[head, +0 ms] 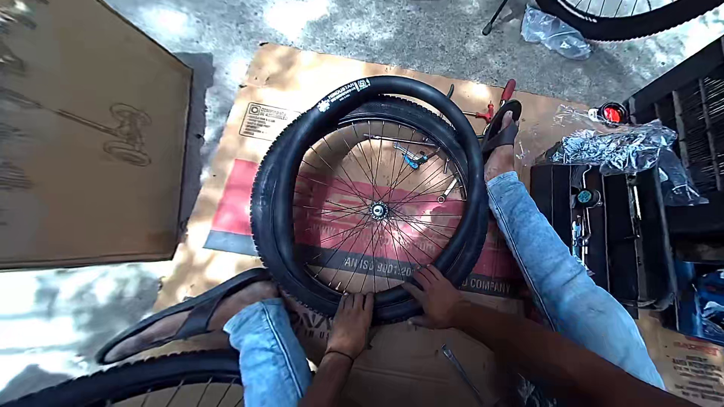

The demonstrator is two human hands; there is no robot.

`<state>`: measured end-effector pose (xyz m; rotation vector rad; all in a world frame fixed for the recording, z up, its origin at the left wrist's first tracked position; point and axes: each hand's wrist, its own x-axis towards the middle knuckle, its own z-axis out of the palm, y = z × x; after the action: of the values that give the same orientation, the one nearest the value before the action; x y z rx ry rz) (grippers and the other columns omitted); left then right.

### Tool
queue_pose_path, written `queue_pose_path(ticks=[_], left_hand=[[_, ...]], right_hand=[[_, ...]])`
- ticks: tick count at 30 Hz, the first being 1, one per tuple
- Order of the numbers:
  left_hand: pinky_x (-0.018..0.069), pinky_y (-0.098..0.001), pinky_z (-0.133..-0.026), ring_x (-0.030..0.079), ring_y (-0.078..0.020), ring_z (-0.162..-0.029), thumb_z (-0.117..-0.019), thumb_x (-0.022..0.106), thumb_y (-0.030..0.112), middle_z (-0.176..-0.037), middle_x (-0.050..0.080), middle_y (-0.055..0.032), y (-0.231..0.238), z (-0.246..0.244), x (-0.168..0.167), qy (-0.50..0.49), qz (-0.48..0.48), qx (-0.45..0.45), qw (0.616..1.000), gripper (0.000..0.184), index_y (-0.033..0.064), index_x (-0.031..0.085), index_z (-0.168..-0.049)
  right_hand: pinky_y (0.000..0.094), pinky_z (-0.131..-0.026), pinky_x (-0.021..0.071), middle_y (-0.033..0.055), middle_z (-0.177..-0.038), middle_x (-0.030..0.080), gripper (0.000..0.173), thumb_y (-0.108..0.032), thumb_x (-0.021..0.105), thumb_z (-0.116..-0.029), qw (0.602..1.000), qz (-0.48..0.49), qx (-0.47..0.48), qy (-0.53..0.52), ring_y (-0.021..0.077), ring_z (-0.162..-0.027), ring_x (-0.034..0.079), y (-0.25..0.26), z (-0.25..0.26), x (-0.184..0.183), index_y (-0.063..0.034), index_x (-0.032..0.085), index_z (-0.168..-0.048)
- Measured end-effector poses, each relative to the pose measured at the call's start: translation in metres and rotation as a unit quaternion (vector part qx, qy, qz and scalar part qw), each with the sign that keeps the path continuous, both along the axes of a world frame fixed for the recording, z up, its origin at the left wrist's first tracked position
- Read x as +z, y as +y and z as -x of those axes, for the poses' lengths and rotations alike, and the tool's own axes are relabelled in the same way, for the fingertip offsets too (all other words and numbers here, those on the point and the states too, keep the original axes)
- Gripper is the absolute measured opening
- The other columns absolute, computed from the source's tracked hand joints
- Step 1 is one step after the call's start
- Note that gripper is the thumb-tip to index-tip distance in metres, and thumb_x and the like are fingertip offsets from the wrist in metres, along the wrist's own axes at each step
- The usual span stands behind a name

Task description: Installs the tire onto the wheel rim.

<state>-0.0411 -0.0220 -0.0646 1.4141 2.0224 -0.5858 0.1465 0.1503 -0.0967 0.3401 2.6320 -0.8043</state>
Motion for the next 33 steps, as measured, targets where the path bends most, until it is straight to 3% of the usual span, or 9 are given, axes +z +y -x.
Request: queue_pose_path(ticks=[3,6,11,15,18,21,22,29,33], left_hand=[[0.0373,-0.0516,-0.117,0.053,-0.0386,-0.133,-0.0922,0.067,0.016,-0.142,0.056,-0.0205,-0.021,0.036,-0.011,-0.035,-0.046,-0.086,0.995,0.065,0.0107,0.045,-0.153],[0.0352,-0.0503,-0.119,0.056,-0.0346,-0.132,-0.0939,0.063,0.011,-0.14,0.06,-0.0166,-0.029,0.041,-0.02,-0.027,-0.076,-0.105,0.991,0.058,0.0119,0.049,-0.151],[0.0244,-0.0535,-0.124,0.059,-0.0259,-0.128,-0.0934,0.061,0.009,-0.128,0.068,-0.0027,-0.031,0.019,-0.011,0.019,-0.106,-0.05,0.993,0.041,0.0224,0.068,-0.132],[0.0201,-0.0691,-0.119,0.035,-0.0497,-0.145,-0.065,0.084,0.012,-0.153,0.043,-0.0285,-0.04,0.005,-0.001,0.121,-0.258,0.165,0.944,0.087,0.0111,0.054,-0.147],[0.0236,-0.0553,-0.123,0.023,-0.0439,-0.152,-0.0684,0.082,0.005,-0.163,0.018,-0.0321,-0.039,-0.01,0.015,0.065,-0.313,0.546,0.775,0.112,-0.004,0.018,-0.159],[0.0526,-0.0461,-0.095,0.059,-0.0243,-0.119,-0.1051,0.05,0.027,-0.142,0.051,-0.0132,-0.02,-0.035,0.025,-0.242,-0.416,0.815,0.322,0.051,0.0117,0.033,-0.151],[0.0561,-0.0473,-0.088,0.064,-0.0246,-0.109,-0.1054,0.045,0.044,-0.131,0.059,-0.0113,-0.016,-0.044,0.023,-0.321,-0.413,0.814,0.253,0.051,0.0139,0.038,-0.146],[0.0611,-0.0433,-0.084,0.072,-0.0215,-0.093,-0.104,0.058,0.023,-0.104,0.072,-0.0102,-0.001,0.007,-0.009,-0.362,-0.454,0.771,0.261,0.027,0.0068,0.057,-0.126],[0.0619,-0.0417,-0.084,0.073,-0.0224,-0.097,-0.105,0.054,0.017,-0.108,0.073,-0.0125,-0.014,0.013,-0.022,-0.392,-0.474,0.747,0.254,0.025,0.0043,0.058,-0.127]], right_hand=[[0.0625,-0.127,0.0082,0.0252,-0.164,0.031,0.104,-0.062,0.078,-0.0777,0.999,-0.011,0.023,-0.026,0.043,-0.154,0.025,-0.021,0.004,0.002,-0.0254,0.03,-0.162],[0.0606,-0.123,0.0244,0.0254,-0.154,0.044,0.071,-0.025,0.072,-0.0912,0.996,-0.052,0.071,0.0,0.0428,-0.143,0.043,-0.019,0.013,-0.004,-0.0164,0.042,-0.156],[0.055,-0.093,0.0529,0.0183,-0.118,0.067,0.039,-0.012,0.069,-0.0902,0.989,0.025,0.132,-0.061,0.0372,-0.111,0.065,-0.009,0.029,-0.001,-0.006,0.061,-0.128],[0.0583,-0.078,0.0557,0.0168,-0.108,0.07,0.05,-0.014,0.077,-0.0818,0.991,0.065,0.086,-0.075,0.0375,-0.096,0.069,-0.005,0.038,0.019,-0.0089,0.059,-0.128],[0.0571,-0.078,0.0565,0.0142,-0.116,0.069,0.072,-0.018,0.083,-0.0759,0.995,0.079,0.031,-0.053,0.0352,-0.099,0.07,-0.018,0.05,0.041,-0.0161,0.053,-0.141],[0.0557,-0.087,0.0564,0.0148,-0.122,0.068,0.072,-0.018,0.084,-0.077,0.991,0.123,-0.042,-0.004,0.035,-0.108,0.068,-0.04,0.072,0.06,-0.0156,0.054,-0.142],[0.0543,-0.089,0.0562,0.0139,-0.123,0.068,0.071,-0.021,0.085,-0.0775,0.986,0.147,-0.069,0.021,0.0335,-0.111,0.067,-0.046,0.079,0.063,-0.0164,0.055,-0.142],[0.0451,-0.116,0.0412,0.0057,-0.14,0.062,0.039,-0.026,0.058,-0.1028,0.99,0.076,-0.024,0.118,0.0244,-0.136,0.053,-0.002,0.043,0.054,-0.0219,0.061,-0.141],[0.0481,-0.117,0.0392,-0.0031,-0.133,0.067,0.041,-0.014,0.063,-0.0973,0.981,-0.028,0.043,0.188,0.0197,-0.128,0.058,0.047,0.009,0.04,-0.0382,0.07,-0.13]])
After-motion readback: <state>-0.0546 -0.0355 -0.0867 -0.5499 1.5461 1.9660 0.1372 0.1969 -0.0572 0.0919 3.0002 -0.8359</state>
